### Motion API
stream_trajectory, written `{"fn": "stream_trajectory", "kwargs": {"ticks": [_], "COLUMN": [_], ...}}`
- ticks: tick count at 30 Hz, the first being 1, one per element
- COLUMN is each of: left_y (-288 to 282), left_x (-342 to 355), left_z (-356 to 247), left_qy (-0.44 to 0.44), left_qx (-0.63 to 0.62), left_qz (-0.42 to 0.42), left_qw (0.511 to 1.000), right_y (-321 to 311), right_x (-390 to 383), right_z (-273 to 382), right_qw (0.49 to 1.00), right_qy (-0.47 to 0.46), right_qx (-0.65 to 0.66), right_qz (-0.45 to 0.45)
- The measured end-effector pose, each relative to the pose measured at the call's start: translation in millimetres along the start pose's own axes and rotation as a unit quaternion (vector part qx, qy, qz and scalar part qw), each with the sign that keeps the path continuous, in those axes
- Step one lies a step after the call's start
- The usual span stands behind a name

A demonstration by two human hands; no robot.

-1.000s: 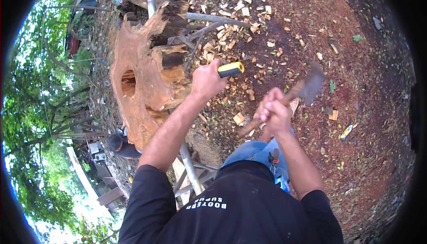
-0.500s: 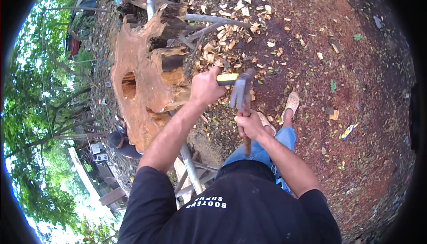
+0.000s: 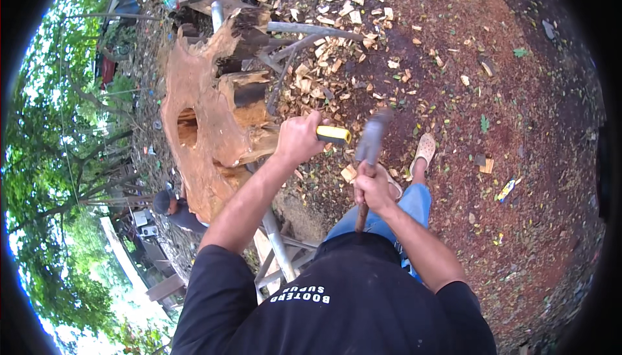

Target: The person uses a hammer to strike a chisel, removing chips from a large wood slab resting on sawhorses. They move around the wood, striking at various points to shape the surface and edges.

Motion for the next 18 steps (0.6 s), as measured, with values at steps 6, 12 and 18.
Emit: {"fn": "stream_trajectory", "kwargs": {"ticks": [6,12,18], "left_y": [-3.5,-6.2,-4.8], "left_x": [10.0,-3.7,4.4], "left_z": [-7.4,-6.3,-15.2], "left_qy": [0.007,0.051,0.064], "left_qx": [0.015,0.023,0.007], "left_qz": [-0.010,-0.050,-0.061], "left_qw": [1.000,0.997,0.996], "right_y": [18.4,6.3,27.1], "right_x": [-8.3,2.6,9.3], "right_z": [13.5,-23.4,-23.3], "right_qw": [0.970,0.997,0.985], "right_qy": [-0.241,-0.066,-0.154], "right_qx": [0.026,0.040,-0.062], "right_qz": [-0.008,0.005,0.037]}}
Point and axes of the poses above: each hand's wrist, its own x-axis towards the middle knuckle, its own y-axis out of the palm, z = x × y, the point moved 6 cm from there along x, towards the middle knuckle, and after that the axes turned 9 degrees about y, right-handed, at the moved point
